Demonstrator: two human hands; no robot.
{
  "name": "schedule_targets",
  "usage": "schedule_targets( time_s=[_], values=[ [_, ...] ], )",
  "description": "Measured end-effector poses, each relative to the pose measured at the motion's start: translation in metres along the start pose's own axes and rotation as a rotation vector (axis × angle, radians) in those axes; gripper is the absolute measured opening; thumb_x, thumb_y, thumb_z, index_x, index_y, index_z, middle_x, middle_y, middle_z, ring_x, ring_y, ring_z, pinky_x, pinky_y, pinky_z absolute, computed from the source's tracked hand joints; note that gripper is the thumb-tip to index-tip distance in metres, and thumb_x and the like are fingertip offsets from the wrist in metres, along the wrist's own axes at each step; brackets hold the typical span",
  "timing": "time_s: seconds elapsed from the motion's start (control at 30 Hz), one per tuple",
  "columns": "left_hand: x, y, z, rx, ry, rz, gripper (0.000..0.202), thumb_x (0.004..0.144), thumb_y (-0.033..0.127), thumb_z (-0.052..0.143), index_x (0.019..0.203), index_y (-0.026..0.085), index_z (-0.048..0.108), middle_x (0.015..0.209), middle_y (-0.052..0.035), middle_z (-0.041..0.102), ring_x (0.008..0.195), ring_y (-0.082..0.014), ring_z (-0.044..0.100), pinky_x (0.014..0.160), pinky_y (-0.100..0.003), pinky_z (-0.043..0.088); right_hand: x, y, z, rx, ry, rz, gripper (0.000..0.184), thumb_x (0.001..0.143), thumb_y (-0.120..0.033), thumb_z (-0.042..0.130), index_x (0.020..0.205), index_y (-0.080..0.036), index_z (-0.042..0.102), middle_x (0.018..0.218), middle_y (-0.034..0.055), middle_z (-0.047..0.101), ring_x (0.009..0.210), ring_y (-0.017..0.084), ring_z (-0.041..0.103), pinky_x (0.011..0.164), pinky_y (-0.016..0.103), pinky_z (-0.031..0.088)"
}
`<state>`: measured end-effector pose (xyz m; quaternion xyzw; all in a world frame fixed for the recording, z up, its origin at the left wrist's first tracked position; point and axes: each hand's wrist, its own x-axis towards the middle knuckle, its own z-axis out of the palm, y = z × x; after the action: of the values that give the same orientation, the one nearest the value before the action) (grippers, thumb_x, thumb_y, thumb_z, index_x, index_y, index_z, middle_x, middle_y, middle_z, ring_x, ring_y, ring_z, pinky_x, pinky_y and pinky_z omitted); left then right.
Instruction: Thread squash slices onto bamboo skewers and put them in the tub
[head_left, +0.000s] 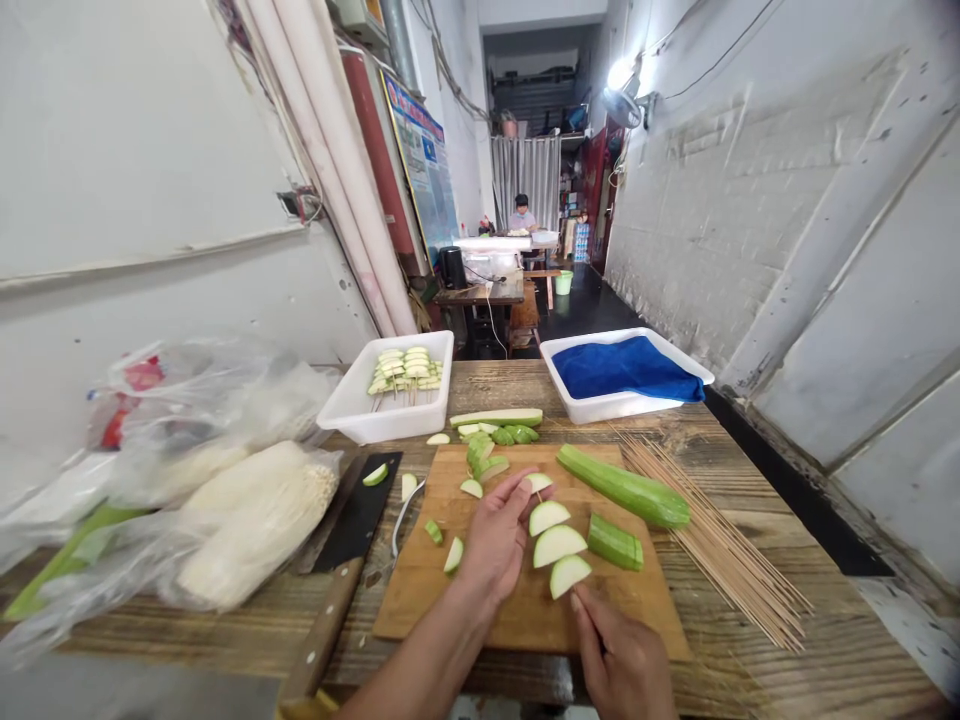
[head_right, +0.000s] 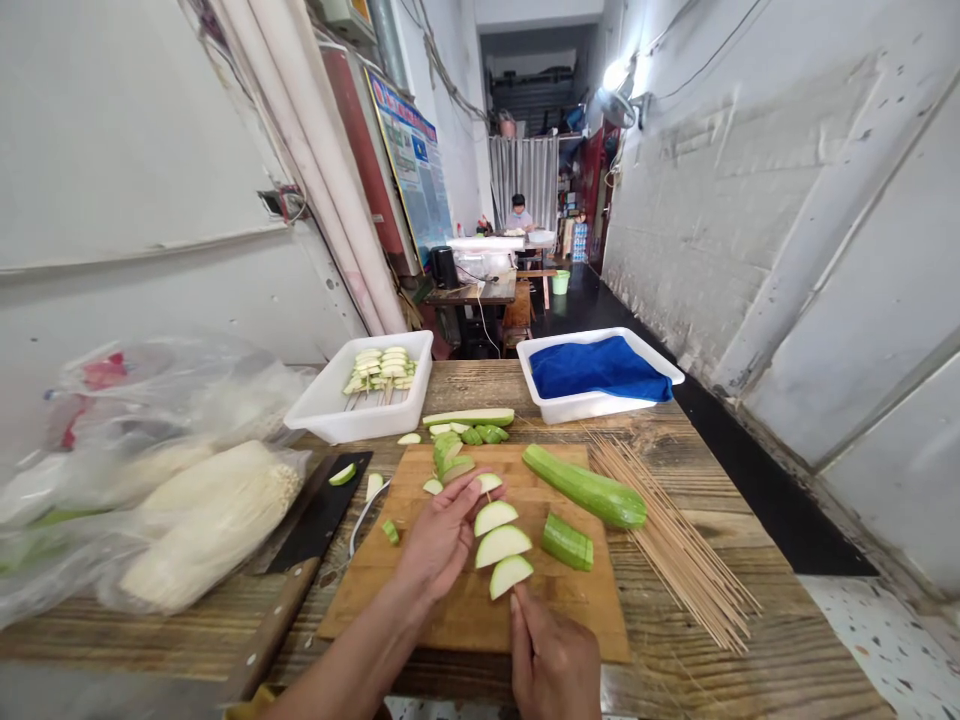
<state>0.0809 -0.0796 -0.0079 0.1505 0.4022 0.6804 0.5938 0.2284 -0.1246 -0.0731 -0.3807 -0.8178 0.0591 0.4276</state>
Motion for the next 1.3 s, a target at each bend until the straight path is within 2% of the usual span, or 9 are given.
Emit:
schedule_targets(
  time_s=[0.07, 0.27, 0.5, 0.77, 0.93, 1.07, 1.2, 1.3],
  values=[
    [-0.001, -0.002, 0.000, 0.003, 0.000, 0.012, 0.033, 0.065, 0.021, 0.070, 0.096, 0.011, 0.062, 0.082, -0.0087, 0.068, 0.076, -0.0167, 0.062, 0.068, -0.028, 0.050, -0.004, 0.002, 0.000, -0.020, -0.025, -0.014, 0.033, 0.090, -0.019, 0.037, 0.093, -0.007, 0.068, 0.065, 0.0109, 0.073, 0.047, 0.017, 0.068, 0.045, 0.020, 0.051],
    [-0.007, -0.004, 0.004, 0.045, -0.045, -0.008, 0.036, 0.064, 0.023, 0.071, 0.096, 0.010, 0.063, 0.078, -0.0084, 0.068, 0.072, -0.0141, 0.062, 0.068, -0.025, 0.048, -0.012, 0.004, -0.007, 0.033, -0.112, 0.048, 0.033, 0.089, -0.020, 0.038, 0.089, -0.008, 0.068, 0.074, 0.0128, 0.073, 0.058, 0.017, 0.070, 0.055, 0.018, 0.054],
    [-0.009, -0.004, 0.005, 0.071, -0.063, -0.027, 0.034, 0.062, 0.024, 0.072, 0.092, 0.010, 0.064, 0.077, -0.0082, 0.068, 0.073, -0.0144, 0.062, 0.067, -0.024, 0.047, -0.011, 0.002, -0.010, 0.050, -0.114, 0.071, 0.033, 0.089, -0.020, 0.038, 0.088, -0.006, 0.068, 0.073, 0.0134, 0.073, 0.057, 0.017, 0.070, 0.056, 0.018, 0.054],
    [-0.009, -0.002, 0.004, 0.114, -0.041, -0.067, 0.035, 0.058, 0.026, 0.074, 0.087, 0.009, 0.065, 0.074, -0.0080, 0.068, 0.069, -0.0141, 0.061, 0.065, -0.024, 0.047, -0.012, 0.001, -0.005, 0.016, -0.072, 0.053, 0.032, 0.089, -0.019, 0.039, 0.090, -0.007, 0.068, 0.069, 0.0112, 0.073, 0.053, 0.017, 0.069, 0.050, 0.019, 0.052],
    [-0.006, -0.003, 0.002, 0.114, -0.043, -0.078, 0.032, 0.061, 0.024, 0.072, 0.089, 0.009, 0.064, 0.074, -0.0076, 0.068, 0.065, -0.0136, 0.061, 0.062, -0.024, 0.047, -0.002, -0.003, -0.003, -0.030, 0.014, 0.035, 0.039, 0.091, -0.022, 0.035, 0.085, -0.005, 0.069, 0.065, 0.0124, 0.072, 0.049, 0.017, 0.068, 0.047, 0.021, 0.052],
    [-0.006, 0.002, 0.000, 0.065, -0.084, -0.102, 0.031, 0.069, 0.028, 0.066, 0.095, 0.011, 0.061, 0.082, -0.0090, 0.067, 0.071, -0.0164, 0.062, 0.064, -0.028, 0.050, 0.005, -0.002, -0.001, -0.061, 0.069, 0.008, 0.040, 0.092, -0.023, 0.035, 0.086, -0.004, 0.069, 0.066, 0.0130, 0.073, 0.047, 0.016, 0.067, 0.049, 0.020, 0.053],
    [-0.014, 0.003, -0.001, 0.028, -0.150, -0.094, 0.038, 0.073, 0.028, 0.063, 0.108, 0.015, 0.055, 0.093, -0.0082, 0.064, 0.082, -0.0167, 0.061, 0.072, -0.029, 0.050, 0.010, -0.004, 0.001, -0.062, 0.112, -0.011, 0.039, 0.092, -0.022, 0.036, 0.086, -0.004, 0.070, 0.066, 0.0132, 0.073, 0.048, 0.016, 0.068, 0.050, 0.020, 0.054],
    [-0.021, 0.003, -0.006, 0.041, -0.172, -0.104, 0.036, 0.074, 0.028, 0.062, 0.106, 0.013, 0.055, 0.092, -0.0091, 0.064, 0.082, -0.0168, 0.061, 0.074, -0.029, 0.050, 0.014, -0.009, 0.002, -0.022, 0.092, -0.003, 0.038, 0.092, -0.024, 0.036, 0.089, -0.006, 0.069, 0.070, 0.0124, 0.073, 0.053, 0.017, 0.069, 0.052, 0.020, 0.054]
  ],
)
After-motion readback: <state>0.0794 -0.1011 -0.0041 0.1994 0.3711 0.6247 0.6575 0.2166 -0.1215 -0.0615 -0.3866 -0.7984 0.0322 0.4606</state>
